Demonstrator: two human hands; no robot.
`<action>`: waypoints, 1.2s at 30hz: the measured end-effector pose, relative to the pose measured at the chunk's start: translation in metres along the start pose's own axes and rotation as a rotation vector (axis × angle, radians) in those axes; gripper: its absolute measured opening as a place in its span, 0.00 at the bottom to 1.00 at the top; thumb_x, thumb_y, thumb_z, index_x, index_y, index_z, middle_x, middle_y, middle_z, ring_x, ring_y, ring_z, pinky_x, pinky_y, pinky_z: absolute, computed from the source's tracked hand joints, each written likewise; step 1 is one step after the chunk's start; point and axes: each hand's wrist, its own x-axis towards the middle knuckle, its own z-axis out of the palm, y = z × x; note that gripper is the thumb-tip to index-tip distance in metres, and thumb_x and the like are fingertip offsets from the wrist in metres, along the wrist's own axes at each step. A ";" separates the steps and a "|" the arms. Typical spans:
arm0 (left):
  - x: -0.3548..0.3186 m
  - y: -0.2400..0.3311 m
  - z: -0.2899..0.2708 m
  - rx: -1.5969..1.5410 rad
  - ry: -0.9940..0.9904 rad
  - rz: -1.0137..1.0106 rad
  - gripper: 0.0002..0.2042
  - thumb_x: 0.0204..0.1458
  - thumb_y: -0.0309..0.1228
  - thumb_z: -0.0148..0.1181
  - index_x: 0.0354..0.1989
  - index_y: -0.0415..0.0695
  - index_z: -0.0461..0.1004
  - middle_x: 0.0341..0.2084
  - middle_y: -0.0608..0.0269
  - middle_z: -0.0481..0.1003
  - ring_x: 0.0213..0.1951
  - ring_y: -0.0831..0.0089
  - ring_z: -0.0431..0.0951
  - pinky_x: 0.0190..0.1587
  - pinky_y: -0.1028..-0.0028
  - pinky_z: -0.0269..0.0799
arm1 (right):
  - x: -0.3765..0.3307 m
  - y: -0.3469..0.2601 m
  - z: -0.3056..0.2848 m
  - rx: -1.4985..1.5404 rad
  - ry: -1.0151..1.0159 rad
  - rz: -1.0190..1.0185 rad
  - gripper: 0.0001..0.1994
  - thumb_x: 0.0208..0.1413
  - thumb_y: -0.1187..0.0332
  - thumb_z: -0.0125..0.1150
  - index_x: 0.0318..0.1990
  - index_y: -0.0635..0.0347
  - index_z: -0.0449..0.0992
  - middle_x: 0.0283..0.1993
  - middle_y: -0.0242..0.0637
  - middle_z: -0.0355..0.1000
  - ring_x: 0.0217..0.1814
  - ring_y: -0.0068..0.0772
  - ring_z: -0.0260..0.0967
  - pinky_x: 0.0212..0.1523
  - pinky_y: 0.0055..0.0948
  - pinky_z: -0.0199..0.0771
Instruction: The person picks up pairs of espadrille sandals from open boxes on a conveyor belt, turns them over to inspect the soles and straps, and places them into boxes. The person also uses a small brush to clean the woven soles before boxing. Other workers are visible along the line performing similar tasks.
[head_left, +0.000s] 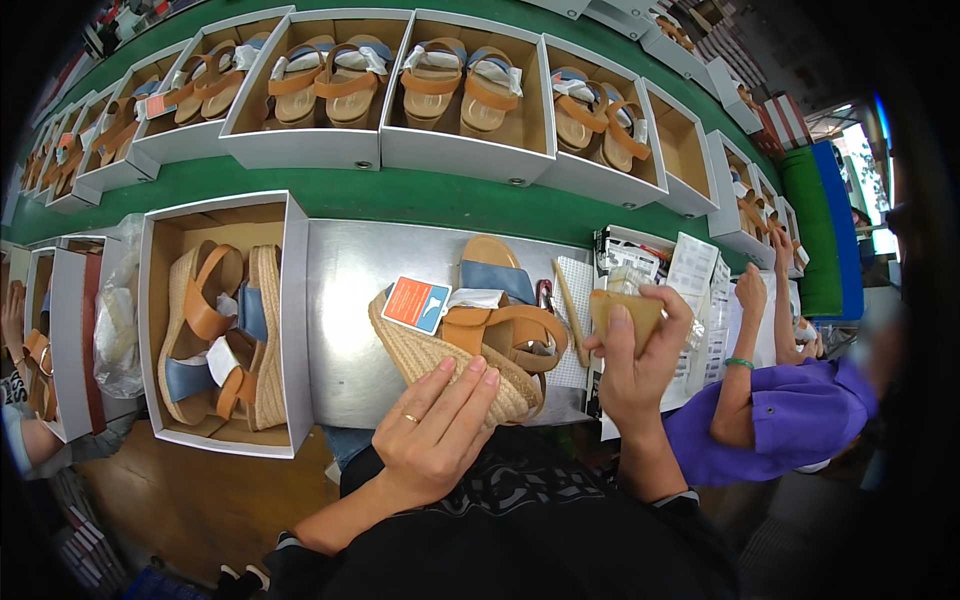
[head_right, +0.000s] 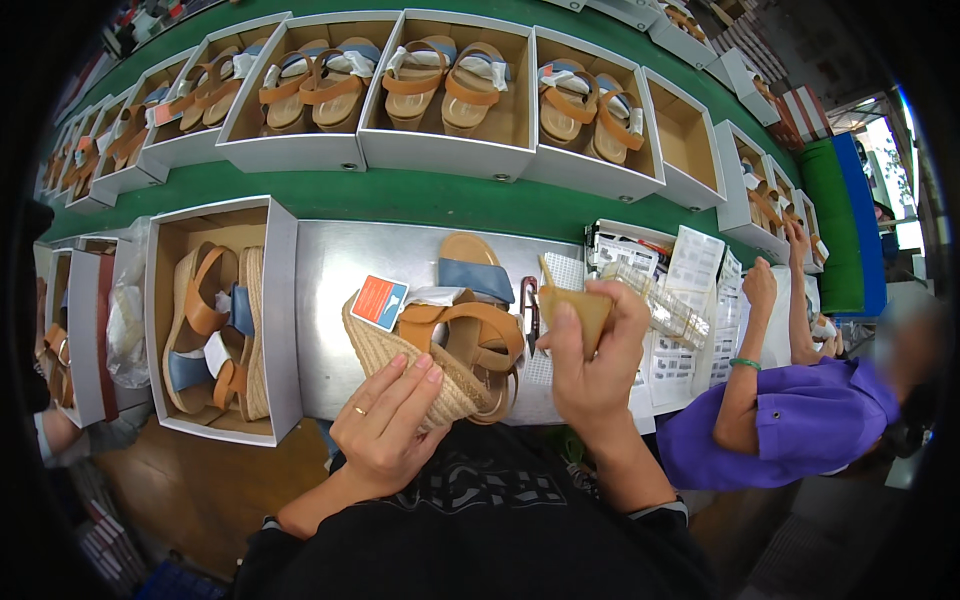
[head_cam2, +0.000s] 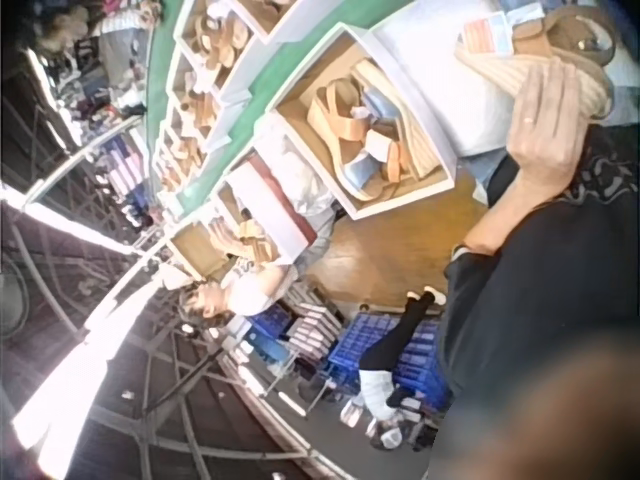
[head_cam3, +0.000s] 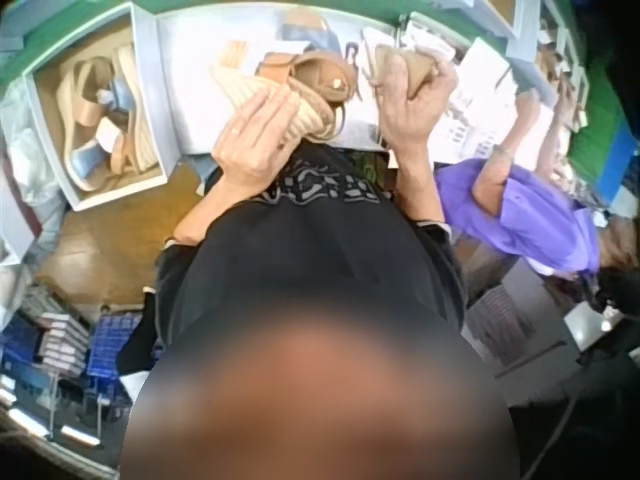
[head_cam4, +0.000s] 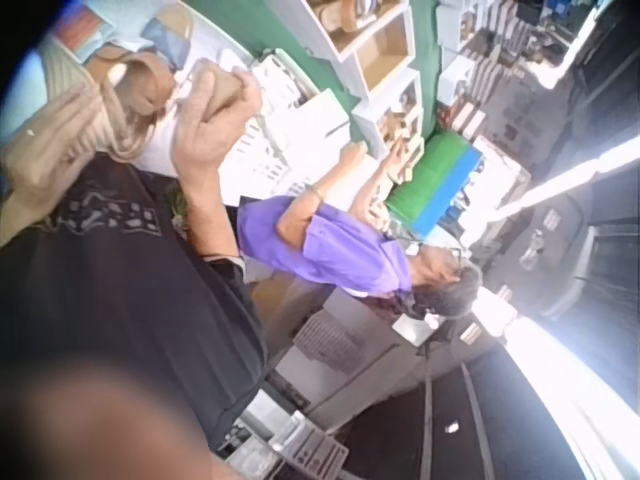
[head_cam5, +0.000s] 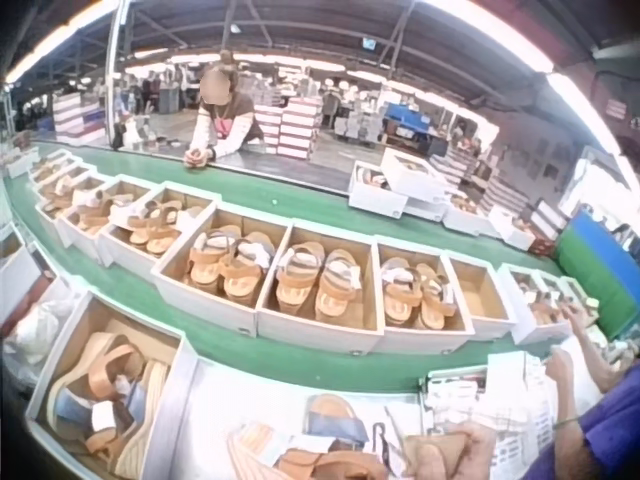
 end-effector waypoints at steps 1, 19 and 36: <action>0.001 0.000 -0.001 0.001 0.001 0.003 0.31 0.21 0.24 0.75 0.44 0.42 0.80 0.44 0.58 0.81 0.47 0.58 0.80 0.48 0.67 0.78 | 0.000 0.007 -0.007 -0.009 0.003 0.119 0.17 0.63 0.70 0.56 0.56 0.63 0.62 0.36 0.43 0.74 0.31 0.25 0.75 0.27 0.22 0.75; -0.110 -0.070 0.029 -0.555 0.075 -0.627 0.39 0.41 0.27 0.77 0.57 0.39 0.54 0.55 0.45 0.67 0.55 0.62 0.72 0.59 0.65 0.66 | -0.089 0.085 -0.024 -0.233 -0.502 0.292 0.38 0.50 0.71 0.65 0.69 0.69 0.55 0.66 0.54 0.56 0.71 0.51 0.52 0.69 0.42 0.55; -0.069 -0.092 0.044 -1.446 0.257 -1.271 0.22 0.62 0.40 0.56 0.59 0.38 0.67 0.46 0.60 0.76 0.45 0.71 0.77 0.47 0.72 0.74 | -0.064 0.108 0.038 1.199 -0.252 0.810 0.22 0.65 0.57 0.55 0.60 0.62 0.67 0.57 0.38 0.70 0.57 0.31 0.71 0.60 0.34 0.72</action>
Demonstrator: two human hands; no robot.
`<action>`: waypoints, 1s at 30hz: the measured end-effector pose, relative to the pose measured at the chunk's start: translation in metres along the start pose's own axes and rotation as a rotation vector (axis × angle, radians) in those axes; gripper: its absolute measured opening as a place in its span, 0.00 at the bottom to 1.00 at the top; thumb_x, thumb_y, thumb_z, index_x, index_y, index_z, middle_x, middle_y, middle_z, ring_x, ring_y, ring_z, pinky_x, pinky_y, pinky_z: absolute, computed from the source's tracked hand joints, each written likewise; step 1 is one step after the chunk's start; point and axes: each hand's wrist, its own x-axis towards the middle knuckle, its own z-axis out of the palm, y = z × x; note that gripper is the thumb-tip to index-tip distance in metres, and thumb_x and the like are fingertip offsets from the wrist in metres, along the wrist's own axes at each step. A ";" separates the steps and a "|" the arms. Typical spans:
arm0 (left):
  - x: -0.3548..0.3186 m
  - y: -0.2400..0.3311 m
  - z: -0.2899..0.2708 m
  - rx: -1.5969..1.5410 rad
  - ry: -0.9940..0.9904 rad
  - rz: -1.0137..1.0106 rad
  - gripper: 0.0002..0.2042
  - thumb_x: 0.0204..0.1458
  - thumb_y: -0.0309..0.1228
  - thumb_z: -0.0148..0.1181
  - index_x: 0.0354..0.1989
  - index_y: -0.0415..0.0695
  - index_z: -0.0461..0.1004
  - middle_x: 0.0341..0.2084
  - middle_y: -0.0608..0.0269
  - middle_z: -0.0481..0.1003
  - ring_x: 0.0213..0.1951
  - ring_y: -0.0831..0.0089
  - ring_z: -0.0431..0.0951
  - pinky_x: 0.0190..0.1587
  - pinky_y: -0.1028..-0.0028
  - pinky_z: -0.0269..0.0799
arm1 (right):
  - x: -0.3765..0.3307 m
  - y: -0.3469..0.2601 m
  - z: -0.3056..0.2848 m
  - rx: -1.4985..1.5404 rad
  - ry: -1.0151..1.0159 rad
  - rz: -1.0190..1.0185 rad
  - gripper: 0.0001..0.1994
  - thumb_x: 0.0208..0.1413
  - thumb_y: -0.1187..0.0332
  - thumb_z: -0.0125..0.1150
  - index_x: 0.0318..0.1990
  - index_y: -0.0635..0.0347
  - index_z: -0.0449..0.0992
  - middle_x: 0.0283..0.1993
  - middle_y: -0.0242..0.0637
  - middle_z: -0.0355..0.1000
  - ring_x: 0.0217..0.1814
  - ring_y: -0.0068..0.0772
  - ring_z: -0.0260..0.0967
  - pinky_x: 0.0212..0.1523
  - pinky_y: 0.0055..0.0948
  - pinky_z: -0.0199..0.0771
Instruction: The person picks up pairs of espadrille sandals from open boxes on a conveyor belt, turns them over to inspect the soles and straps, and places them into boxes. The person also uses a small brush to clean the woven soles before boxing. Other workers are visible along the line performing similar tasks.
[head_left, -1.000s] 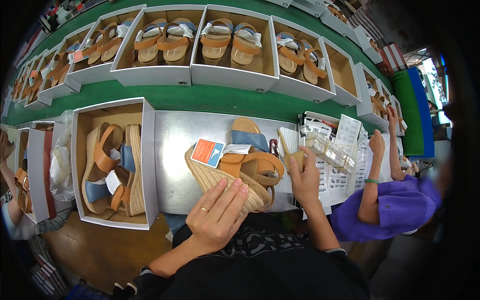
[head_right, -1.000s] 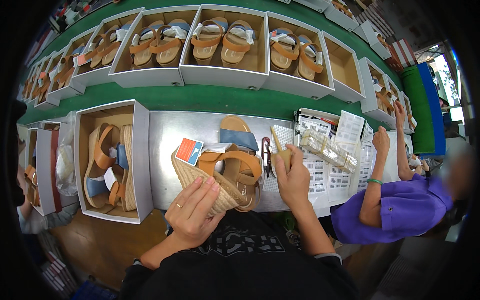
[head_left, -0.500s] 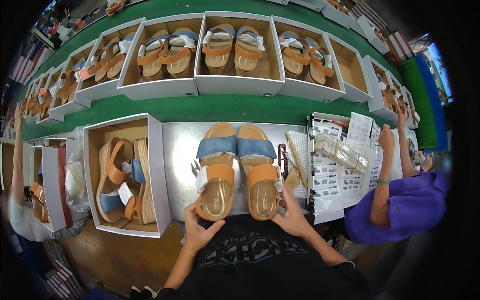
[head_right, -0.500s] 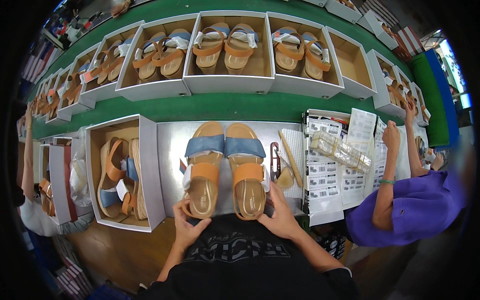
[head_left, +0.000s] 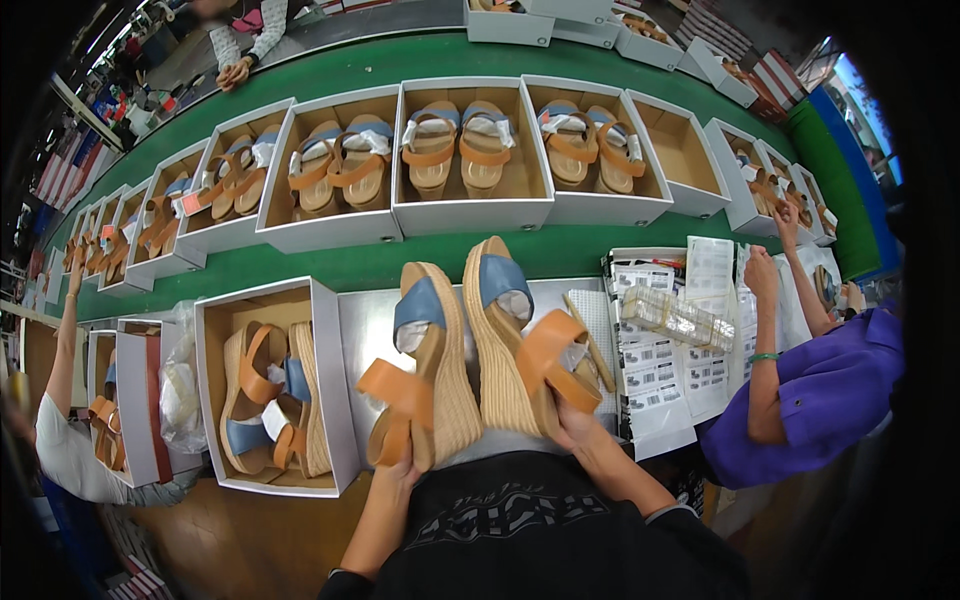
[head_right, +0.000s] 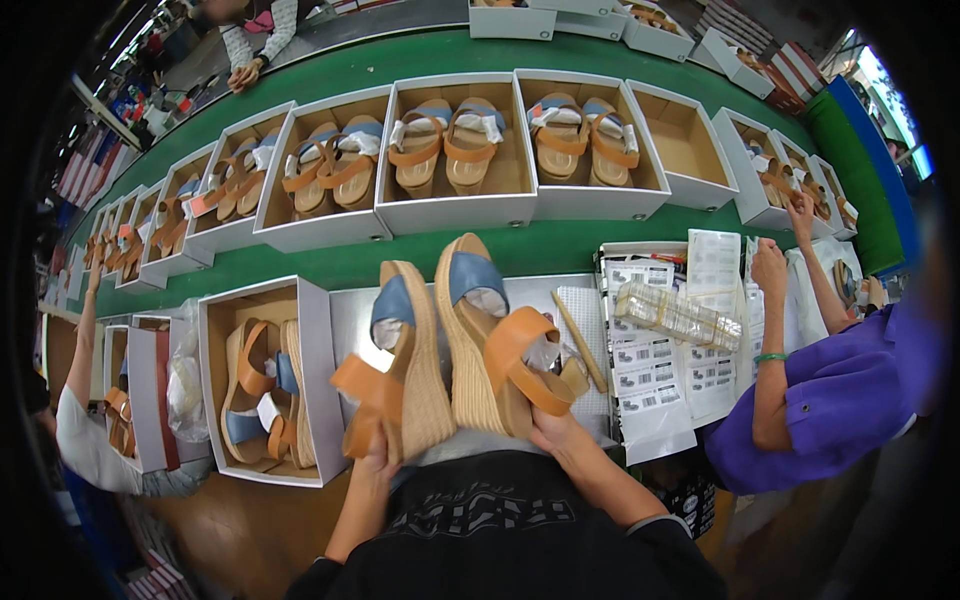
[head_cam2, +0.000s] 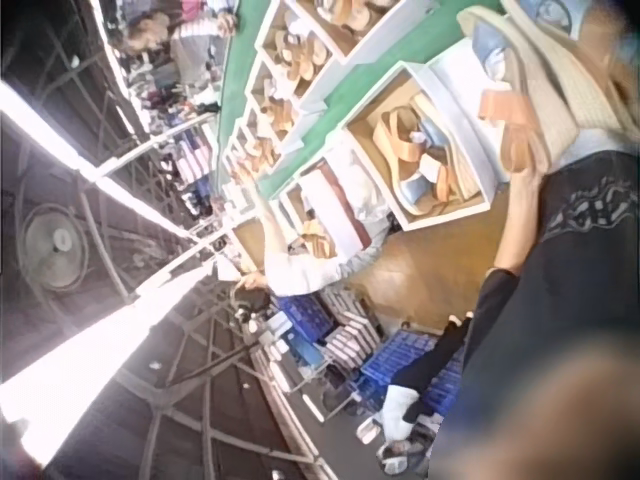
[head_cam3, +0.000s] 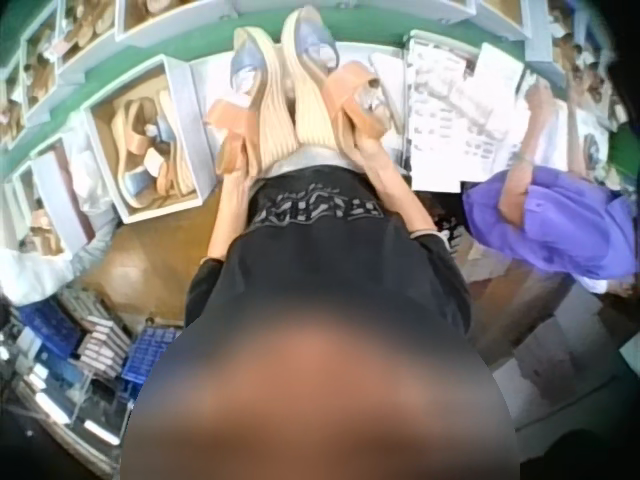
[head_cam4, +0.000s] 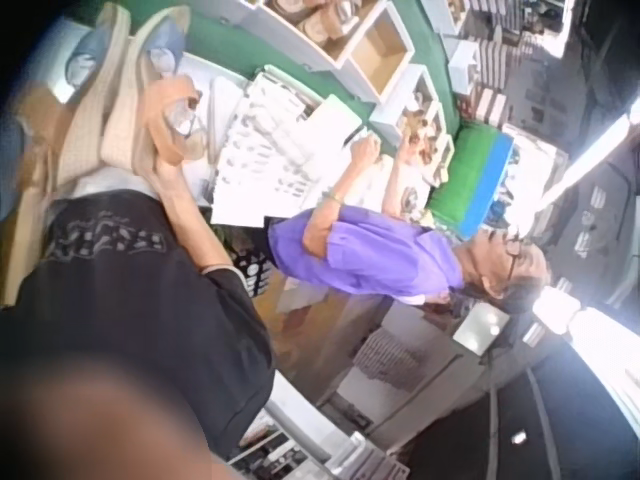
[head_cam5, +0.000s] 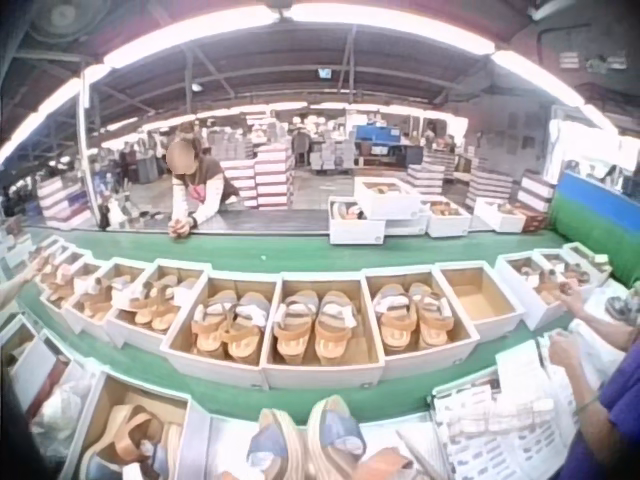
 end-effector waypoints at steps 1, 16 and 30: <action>-0.002 -0.001 -0.005 -0.097 -0.114 0.010 0.22 0.62 0.40 0.56 0.59 0.38 0.67 0.46 0.60 0.75 0.46 0.71 0.77 0.48 0.71 0.74 | -0.002 0.000 -0.002 0.154 -0.110 0.066 0.23 0.65 0.56 0.55 0.60 0.62 0.67 0.58 0.38 0.70 0.58 0.32 0.71 0.60 0.35 0.72; -0.007 0.018 0.012 -0.292 -0.391 -0.167 0.27 0.60 0.41 0.58 0.62 0.39 0.62 0.51 0.58 0.72 0.51 0.68 0.74 0.52 0.68 0.71 | -0.084 -0.056 0.005 -1.391 -0.090 0.232 0.21 0.59 0.66 0.58 0.60 0.59 0.68 0.60 0.47 0.68 0.66 0.45 0.59 0.64 0.40 0.58; -0.021 0.033 0.010 -0.164 -0.465 -0.174 0.31 0.58 0.42 0.59 0.65 0.39 0.58 0.55 0.56 0.69 0.55 0.66 0.71 0.56 0.65 0.69 | -0.104 0.020 -0.218 -1.891 -0.325 -0.421 0.14 0.37 0.69 0.62 0.35 0.61 0.75 0.33 0.51 0.70 0.44 0.45 0.69 0.49 0.34 0.68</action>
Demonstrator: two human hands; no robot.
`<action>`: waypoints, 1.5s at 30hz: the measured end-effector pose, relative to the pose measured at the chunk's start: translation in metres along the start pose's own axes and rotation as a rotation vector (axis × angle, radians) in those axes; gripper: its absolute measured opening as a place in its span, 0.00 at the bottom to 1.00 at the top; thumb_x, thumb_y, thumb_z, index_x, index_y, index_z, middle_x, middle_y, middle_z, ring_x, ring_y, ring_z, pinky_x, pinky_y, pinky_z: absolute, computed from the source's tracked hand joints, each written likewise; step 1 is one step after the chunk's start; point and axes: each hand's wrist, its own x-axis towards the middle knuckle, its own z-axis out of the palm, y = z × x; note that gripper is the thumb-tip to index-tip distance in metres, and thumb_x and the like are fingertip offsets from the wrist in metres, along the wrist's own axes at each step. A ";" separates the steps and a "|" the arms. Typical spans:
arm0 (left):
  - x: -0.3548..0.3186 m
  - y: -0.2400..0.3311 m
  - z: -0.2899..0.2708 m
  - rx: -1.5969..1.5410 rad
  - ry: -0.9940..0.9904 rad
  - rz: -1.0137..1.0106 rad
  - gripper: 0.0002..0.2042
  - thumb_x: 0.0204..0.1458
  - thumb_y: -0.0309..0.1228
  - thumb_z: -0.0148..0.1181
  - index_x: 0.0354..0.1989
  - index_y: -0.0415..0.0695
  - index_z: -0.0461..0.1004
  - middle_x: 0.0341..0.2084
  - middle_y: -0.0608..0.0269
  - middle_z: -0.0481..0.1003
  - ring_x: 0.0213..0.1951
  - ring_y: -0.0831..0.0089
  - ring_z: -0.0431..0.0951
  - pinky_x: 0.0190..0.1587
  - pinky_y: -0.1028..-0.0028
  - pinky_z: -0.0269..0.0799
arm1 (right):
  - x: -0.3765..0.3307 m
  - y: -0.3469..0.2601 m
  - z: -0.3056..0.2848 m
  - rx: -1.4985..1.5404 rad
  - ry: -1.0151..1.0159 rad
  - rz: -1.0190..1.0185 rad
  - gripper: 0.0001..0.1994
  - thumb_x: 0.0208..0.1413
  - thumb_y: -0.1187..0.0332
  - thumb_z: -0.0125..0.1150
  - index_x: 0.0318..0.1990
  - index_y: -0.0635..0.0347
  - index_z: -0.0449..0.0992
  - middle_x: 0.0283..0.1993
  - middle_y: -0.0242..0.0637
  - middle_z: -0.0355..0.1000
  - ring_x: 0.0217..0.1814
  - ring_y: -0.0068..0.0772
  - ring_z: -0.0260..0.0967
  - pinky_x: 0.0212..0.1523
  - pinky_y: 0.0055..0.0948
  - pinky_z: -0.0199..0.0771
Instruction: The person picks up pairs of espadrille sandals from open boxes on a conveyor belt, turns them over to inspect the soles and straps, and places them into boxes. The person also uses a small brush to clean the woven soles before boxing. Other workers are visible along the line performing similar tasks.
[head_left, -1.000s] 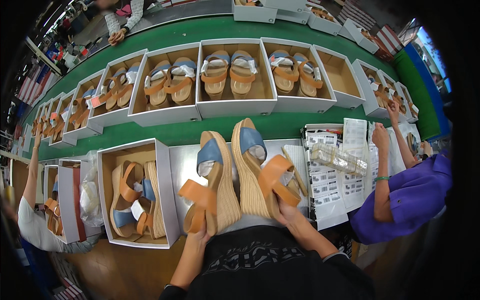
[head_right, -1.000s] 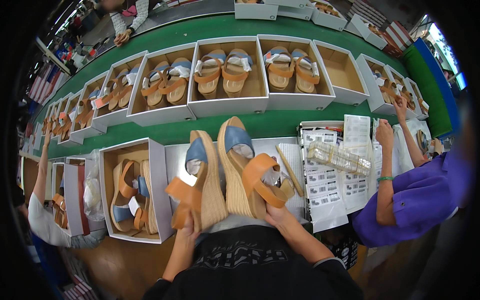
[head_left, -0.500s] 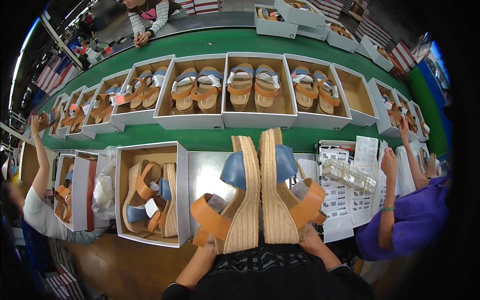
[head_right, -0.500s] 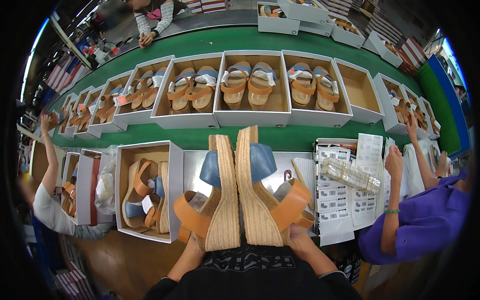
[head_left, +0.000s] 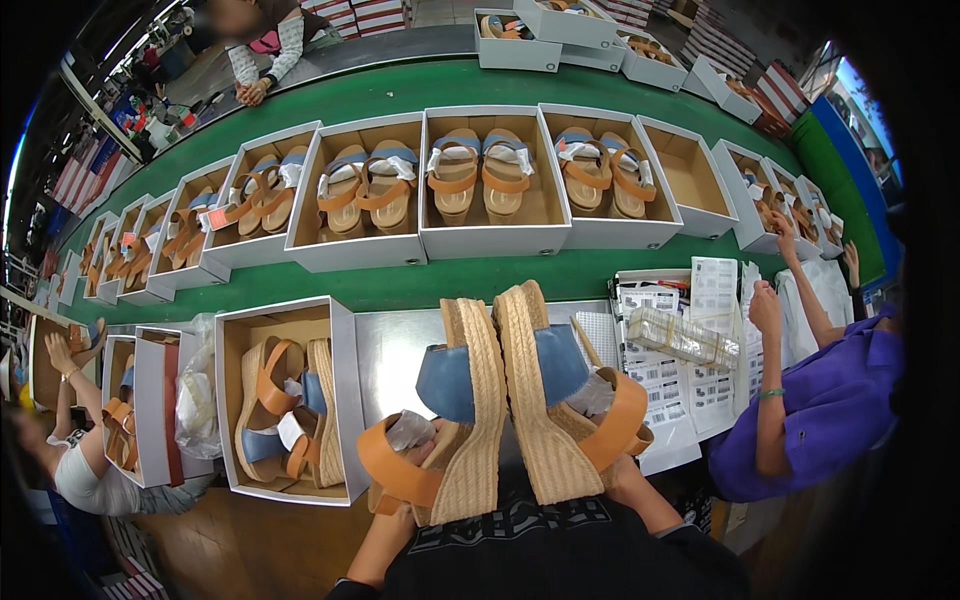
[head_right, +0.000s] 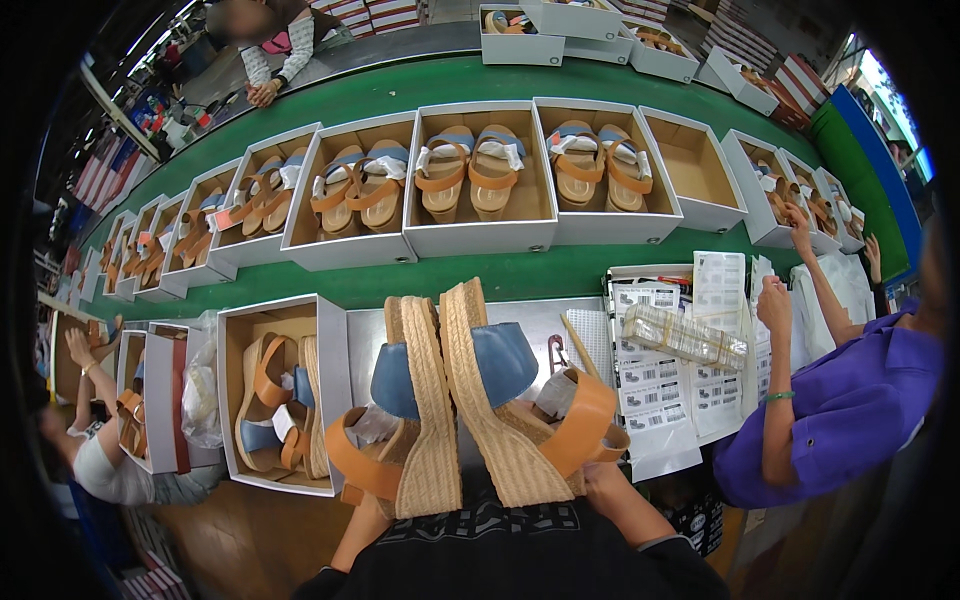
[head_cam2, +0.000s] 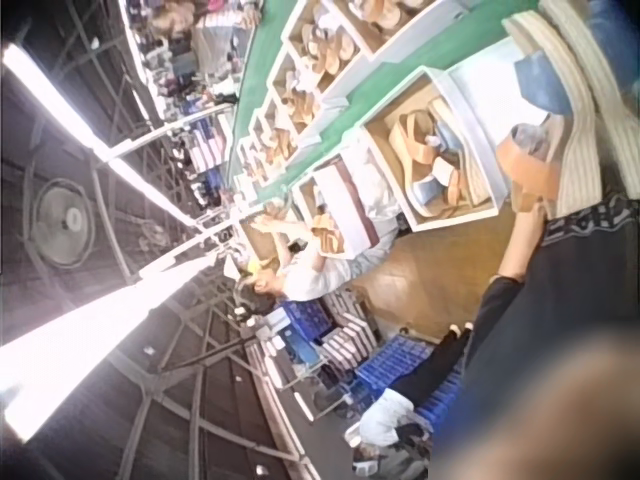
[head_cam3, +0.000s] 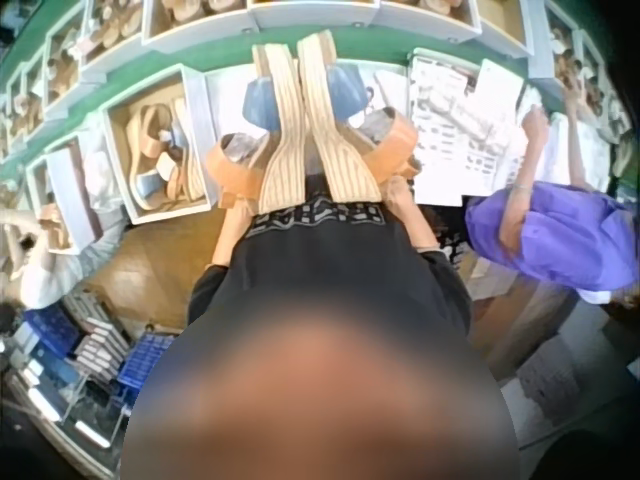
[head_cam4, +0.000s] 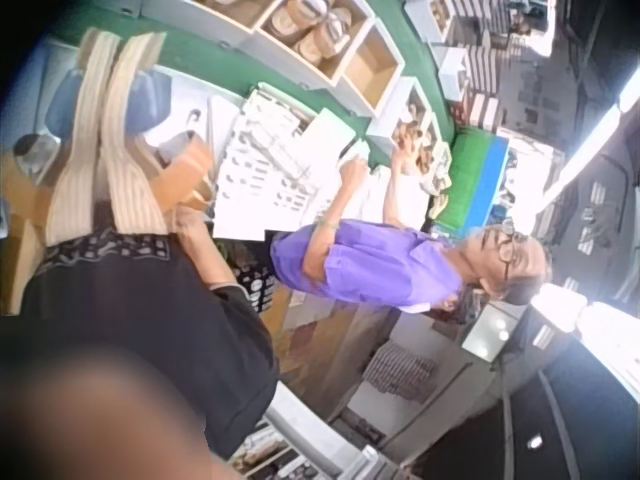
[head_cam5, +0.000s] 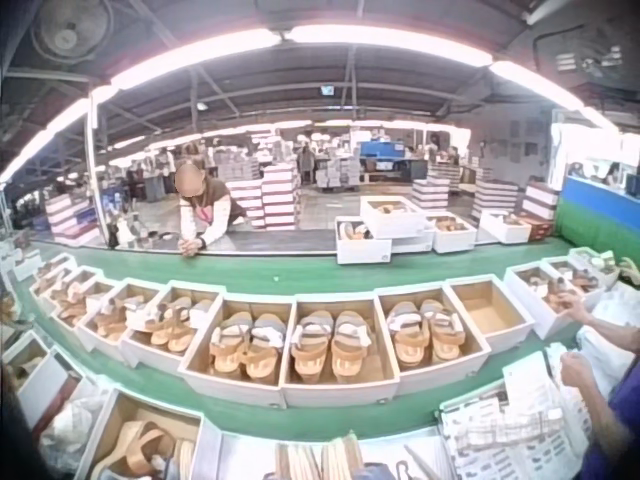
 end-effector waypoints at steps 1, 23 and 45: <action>0.000 0.001 0.001 0.005 -0.004 -0.002 0.31 0.58 0.42 0.59 0.65 0.39 0.58 0.56 0.55 0.68 0.55 0.66 0.71 0.57 0.65 0.69 | 0.003 -0.002 -0.003 0.036 -0.030 0.041 0.15 0.37 0.69 0.62 0.37 0.61 0.74 0.35 0.51 0.69 0.45 0.45 0.69 0.50 0.34 0.67; 0.010 0.003 -0.001 1.183 0.256 0.881 0.38 0.42 0.23 0.69 0.64 0.40 0.58 0.63 0.49 0.58 0.62 0.59 0.64 0.62 0.62 0.63 | 0.192 -0.170 -0.153 0.179 0.616 0.031 0.40 0.38 0.72 0.68 0.66 0.58 0.66 0.64 0.52 0.61 0.64 0.55 0.60 0.64 0.44 0.59; -0.016 0.014 0.059 2.043 0.459 1.162 0.25 0.38 0.21 0.66 0.51 0.42 0.74 0.60 0.41 0.60 0.62 0.45 0.62 0.62 0.54 0.60 | 0.186 -0.180 -0.164 -0.320 0.754 -0.041 0.32 0.30 0.73 0.67 0.53 0.56 0.76 0.62 0.53 0.64 0.59 0.55 0.63 0.57 0.46 0.62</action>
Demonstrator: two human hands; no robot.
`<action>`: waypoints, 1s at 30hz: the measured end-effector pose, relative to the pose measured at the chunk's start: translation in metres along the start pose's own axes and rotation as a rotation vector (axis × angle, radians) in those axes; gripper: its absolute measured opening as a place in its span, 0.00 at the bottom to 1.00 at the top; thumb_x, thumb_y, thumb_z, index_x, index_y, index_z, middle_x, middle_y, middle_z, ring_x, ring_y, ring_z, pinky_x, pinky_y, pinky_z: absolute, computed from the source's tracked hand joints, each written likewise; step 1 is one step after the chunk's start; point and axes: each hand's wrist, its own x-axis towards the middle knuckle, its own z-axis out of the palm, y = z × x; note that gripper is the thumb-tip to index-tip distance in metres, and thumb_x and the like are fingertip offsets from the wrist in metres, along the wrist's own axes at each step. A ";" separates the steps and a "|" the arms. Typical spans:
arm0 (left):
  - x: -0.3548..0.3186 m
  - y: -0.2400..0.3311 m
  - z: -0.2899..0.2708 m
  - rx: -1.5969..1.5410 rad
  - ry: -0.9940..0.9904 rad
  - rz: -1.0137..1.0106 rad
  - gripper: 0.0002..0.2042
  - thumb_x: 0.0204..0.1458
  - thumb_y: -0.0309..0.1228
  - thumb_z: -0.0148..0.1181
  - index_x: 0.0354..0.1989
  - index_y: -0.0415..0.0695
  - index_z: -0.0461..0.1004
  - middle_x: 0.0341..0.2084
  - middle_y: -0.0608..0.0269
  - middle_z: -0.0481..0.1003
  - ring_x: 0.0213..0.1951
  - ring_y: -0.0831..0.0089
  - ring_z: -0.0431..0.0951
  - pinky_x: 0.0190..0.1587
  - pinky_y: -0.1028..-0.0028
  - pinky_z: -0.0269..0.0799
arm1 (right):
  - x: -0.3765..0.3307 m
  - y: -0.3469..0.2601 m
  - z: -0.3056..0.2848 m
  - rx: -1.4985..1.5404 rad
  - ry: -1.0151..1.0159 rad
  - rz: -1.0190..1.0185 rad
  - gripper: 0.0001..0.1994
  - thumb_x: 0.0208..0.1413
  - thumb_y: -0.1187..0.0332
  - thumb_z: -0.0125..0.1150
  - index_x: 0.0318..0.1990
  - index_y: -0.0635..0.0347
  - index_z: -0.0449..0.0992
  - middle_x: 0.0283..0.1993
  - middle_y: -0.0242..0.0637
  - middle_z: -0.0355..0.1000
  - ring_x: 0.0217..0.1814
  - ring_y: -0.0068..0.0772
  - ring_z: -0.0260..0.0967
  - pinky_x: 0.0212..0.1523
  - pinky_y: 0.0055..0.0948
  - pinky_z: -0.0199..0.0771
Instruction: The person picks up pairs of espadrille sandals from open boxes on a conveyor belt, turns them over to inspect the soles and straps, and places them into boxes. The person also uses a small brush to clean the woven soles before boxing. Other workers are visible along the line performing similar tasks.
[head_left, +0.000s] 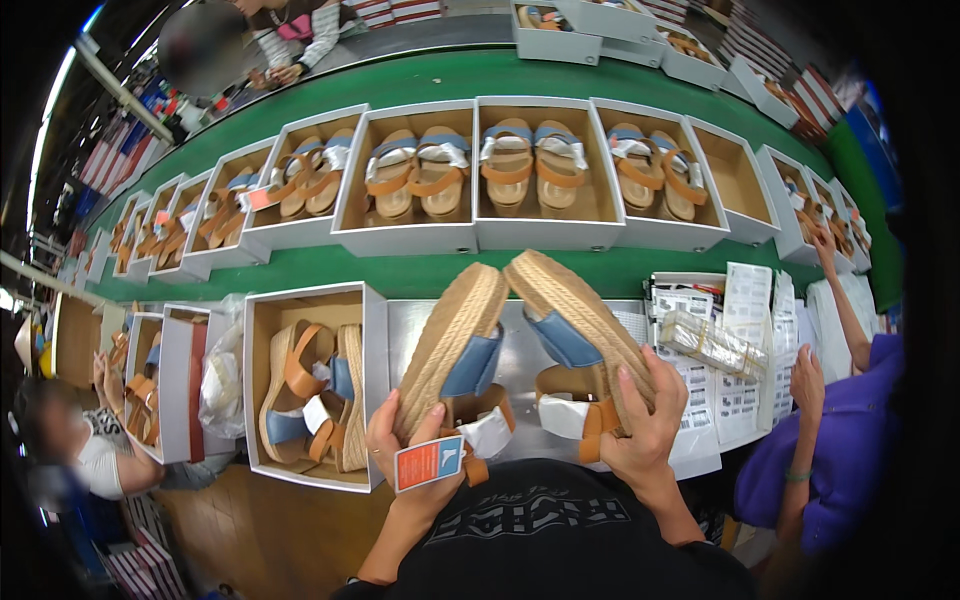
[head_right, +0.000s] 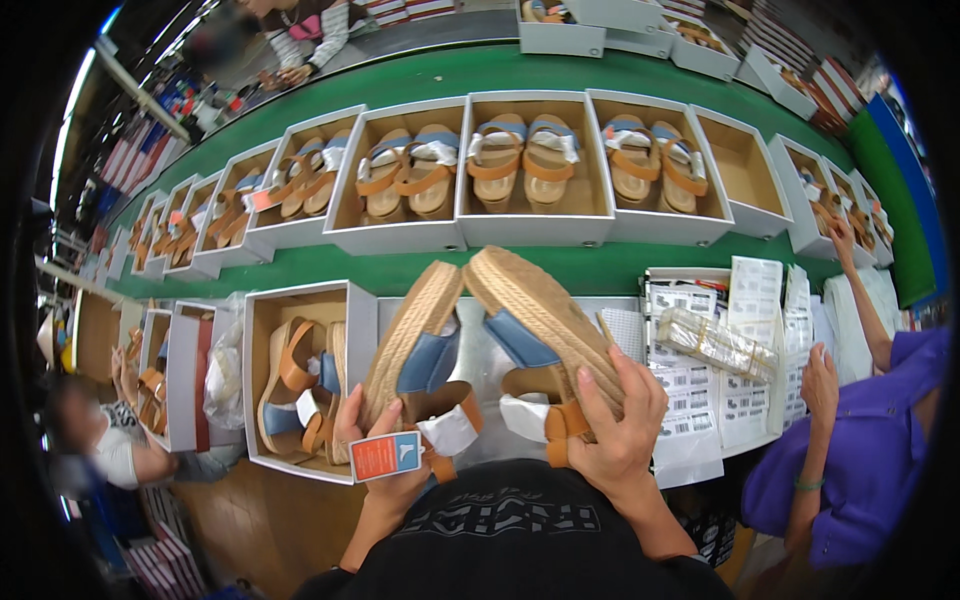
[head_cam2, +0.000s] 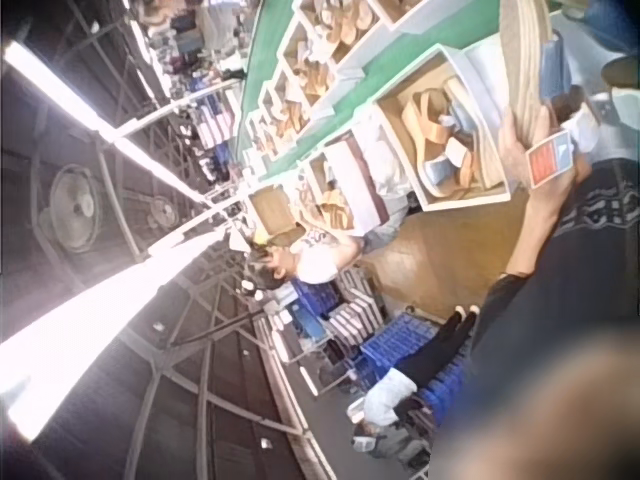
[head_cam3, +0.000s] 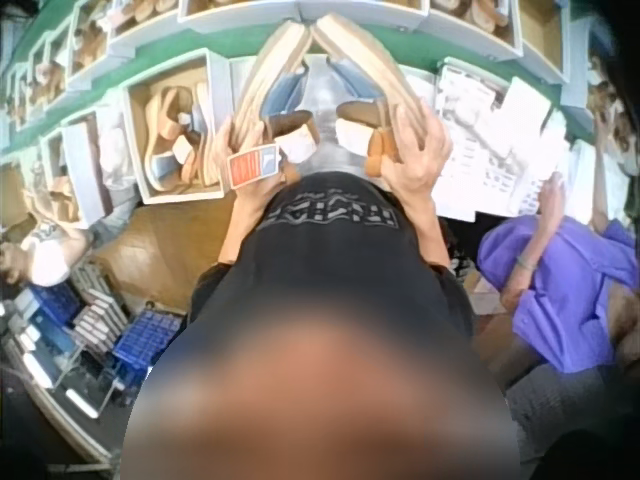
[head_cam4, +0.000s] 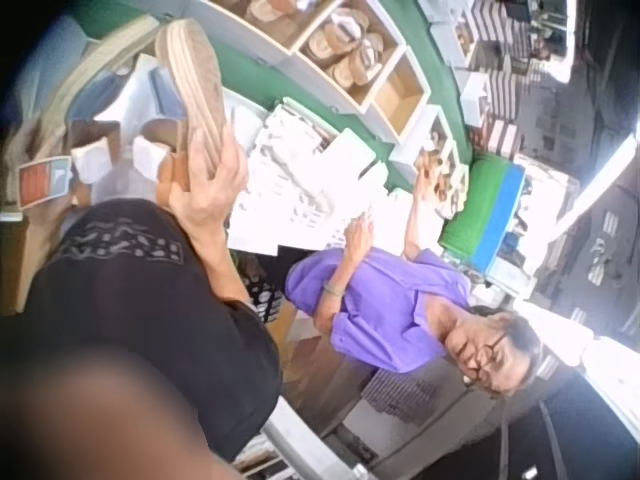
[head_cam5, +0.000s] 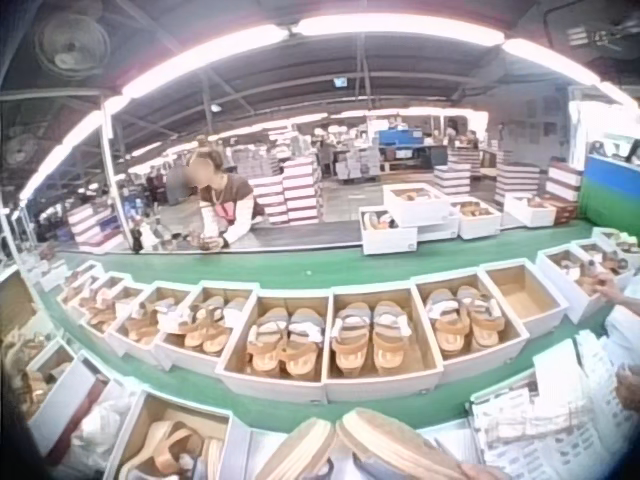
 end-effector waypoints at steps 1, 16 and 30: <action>0.000 0.000 0.001 0.013 -0.005 0.012 0.25 0.38 0.22 0.67 0.51 0.42 0.74 0.60 0.41 0.59 0.61 0.45 0.63 0.62 0.54 0.61 | -0.002 0.002 0.002 0.006 -0.001 0.013 0.32 0.30 0.74 0.67 0.53 0.56 0.76 0.62 0.54 0.64 0.59 0.56 0.63 0.57 0.46 0.62; -0.008 -0.058 0.002 -0.087 0.210 0.304 0.21 0.49 0.24 0.64 0.53 0.51 0.71 0.55 0.43 0.65 0.56 0.47 0.68 0.60 0.53 0.65 | -0.034 0.064 0.020 0.053 0.205 -0.237 0.33 0.54 0.54 0.65 0.66 0.51 0.60 0.64 0.60 0.60 0.63 0.61 0.62 0.63 0.62 0.59; -0.018 -0.023 0.014 -2.208 -0.493 -1.127 0.29 0.61 0.45 0.48 0.66 0.41 0.57 0.59 0.45 0.65 0.56 0.52 0.72 0.61 0.53 0.69 | -0.052 0.002 0.047 1.090 -0.410 0.684 0.17 0.68 0.64 0.47 0.57 0.67 0.67 0.50 0.39 0.71 0.53 0.31 0.68 0.53 0.29 0.67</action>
